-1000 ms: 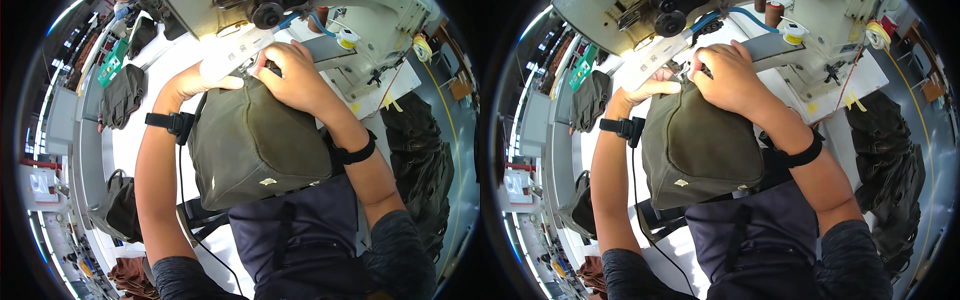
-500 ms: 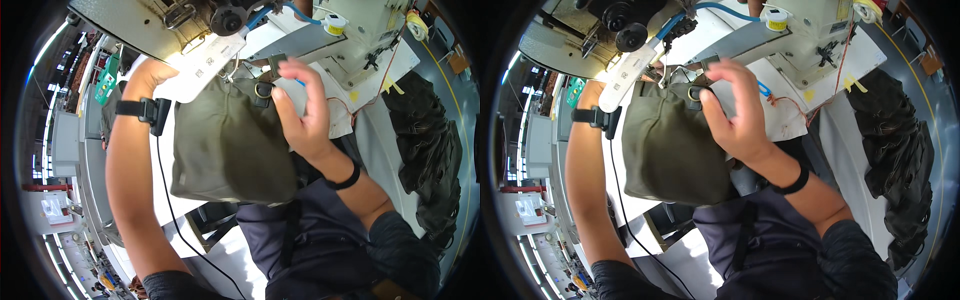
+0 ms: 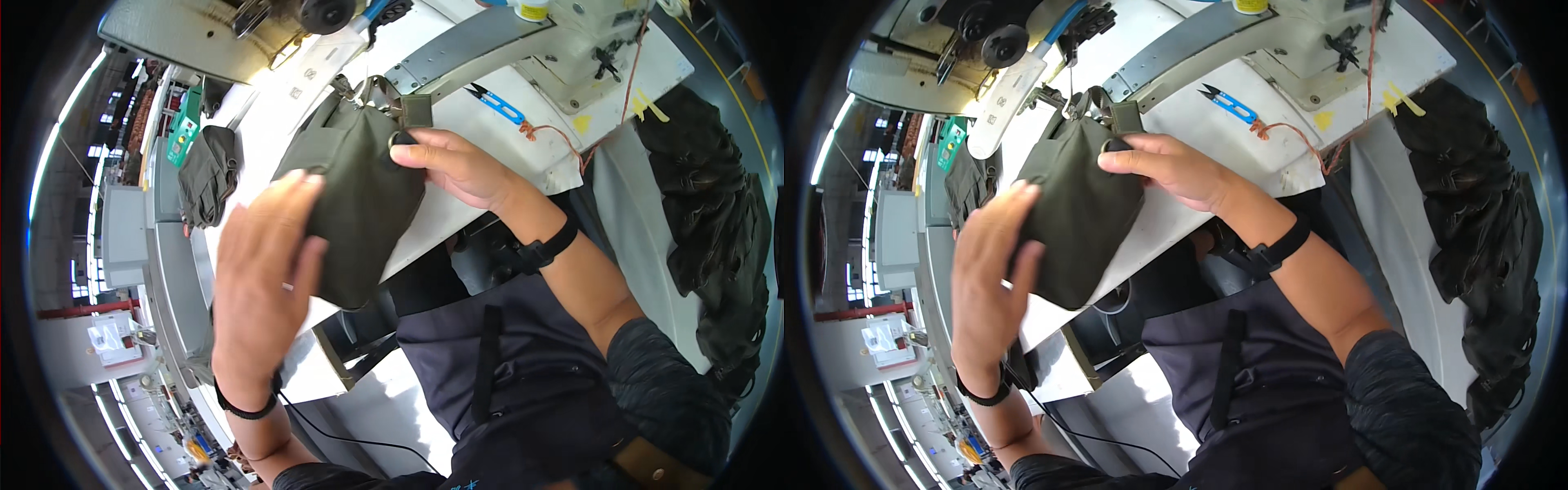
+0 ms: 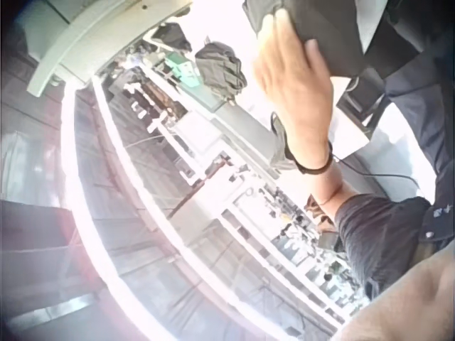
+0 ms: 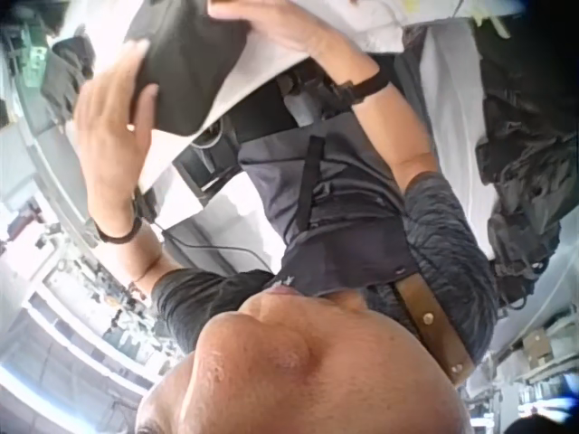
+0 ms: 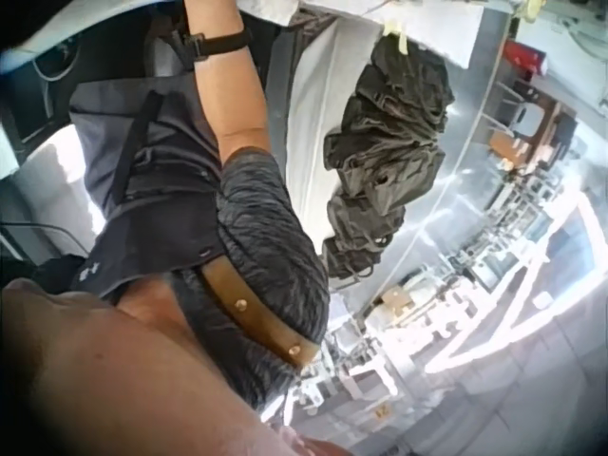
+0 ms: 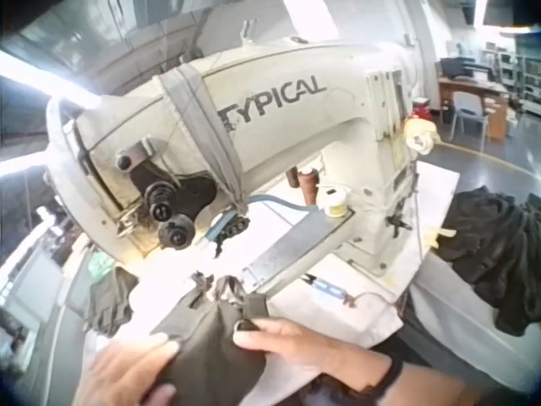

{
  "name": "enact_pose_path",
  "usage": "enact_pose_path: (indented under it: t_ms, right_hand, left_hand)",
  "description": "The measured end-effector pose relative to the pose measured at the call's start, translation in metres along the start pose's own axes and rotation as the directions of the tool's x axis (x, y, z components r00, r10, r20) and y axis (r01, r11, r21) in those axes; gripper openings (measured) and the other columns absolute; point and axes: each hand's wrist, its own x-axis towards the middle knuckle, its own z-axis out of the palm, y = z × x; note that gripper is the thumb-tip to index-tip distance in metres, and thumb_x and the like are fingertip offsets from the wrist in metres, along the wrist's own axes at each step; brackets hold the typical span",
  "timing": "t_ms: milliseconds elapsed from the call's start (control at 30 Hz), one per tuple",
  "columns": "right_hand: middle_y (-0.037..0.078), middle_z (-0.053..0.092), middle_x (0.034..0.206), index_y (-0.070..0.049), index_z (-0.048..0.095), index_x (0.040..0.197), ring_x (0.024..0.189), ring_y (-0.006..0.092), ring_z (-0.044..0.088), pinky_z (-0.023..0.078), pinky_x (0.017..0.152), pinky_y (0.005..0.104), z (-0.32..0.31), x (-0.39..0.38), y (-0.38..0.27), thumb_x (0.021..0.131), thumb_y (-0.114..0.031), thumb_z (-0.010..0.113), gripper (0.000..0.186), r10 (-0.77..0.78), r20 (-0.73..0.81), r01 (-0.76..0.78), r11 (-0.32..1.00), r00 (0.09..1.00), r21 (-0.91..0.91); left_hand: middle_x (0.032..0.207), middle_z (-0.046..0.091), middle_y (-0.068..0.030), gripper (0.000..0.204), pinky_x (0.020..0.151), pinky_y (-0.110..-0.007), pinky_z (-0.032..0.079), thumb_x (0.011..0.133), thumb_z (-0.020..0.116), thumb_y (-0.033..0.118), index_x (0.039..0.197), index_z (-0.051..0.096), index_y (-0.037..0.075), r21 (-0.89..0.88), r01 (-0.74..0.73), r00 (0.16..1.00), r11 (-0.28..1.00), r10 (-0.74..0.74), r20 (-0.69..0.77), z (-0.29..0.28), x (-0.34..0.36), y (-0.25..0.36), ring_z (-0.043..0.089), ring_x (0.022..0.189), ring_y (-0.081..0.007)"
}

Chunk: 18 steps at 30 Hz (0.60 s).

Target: The person operates an industrial sewing machine to stitch a zipper onto a green fabric bag. They align the zipper tape under the presser foot, guide the bag through the machine, and use scissors to trim excess thread. The person handles multiple bags, moving them between the sewing station and a nearby pile.

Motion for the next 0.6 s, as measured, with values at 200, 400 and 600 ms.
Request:
enact_pose_path:
  t_ms: [200,400,600]
  right_hand:
    - [0.005,0.071,0.117,-0.003,0.068,0.121,0.107,0.0185,0.066,0.050,0.100,0.0360,0.021,0.018,0.000,0.095,-0.014,0.070,0.029,-0.050,0.195,-0.031,0.921,0.980,0.388]
    - [0.007,0.071,0.108,0.001,0.069,0.113,0.103,0.0153,0.065,0.050,0.096,0.0321,0.051,0.020,0.004,0.092,-0.021,0.071,0.030,-0.052,0.057,0.024,0.912,0.997,0.410]
    - [-0.003,0.065,0.088,-0.003,0.073,0.103,0.082,0.0070,0.056,0.047,0.074,0.0283,0.005,-0.002,-0.014,0.102,-0.033,0.072,0.030,-0.230,-0.037,0.175,0.825,0.972,-0.536]
  left_hand:
    - [0.152,0.055,-0.0158,0.069,0.123,-0.056,0.030,0.087,0.081,0.027,0.148,0.055,0.006,0.261,0.050,0.992,0.964,-0.017,-0.125,-0.001,0.006,0.005,0.048,0.143,-0.0368]
    - [0.157,0.050,-0.0143,0.099,0.127,-0.057,0.022,0.072,0.090,0.037,0.157,0.047,0.013,0.316,0.045,0.998,0.948,-0.029,-0.054,0.024,0.020,0.018,0.044,0.146,-0.0331]
    - [0.155,0.052,-0.0114,0.094,0.125,-0.056,0.023,0.072,0.089,0.039,0.155,0.051,0.016,0.297,0.014,0.989,0.955,0.031,-0.145,0.040,0.019,0.005,0.046,0.144,-0.0303]
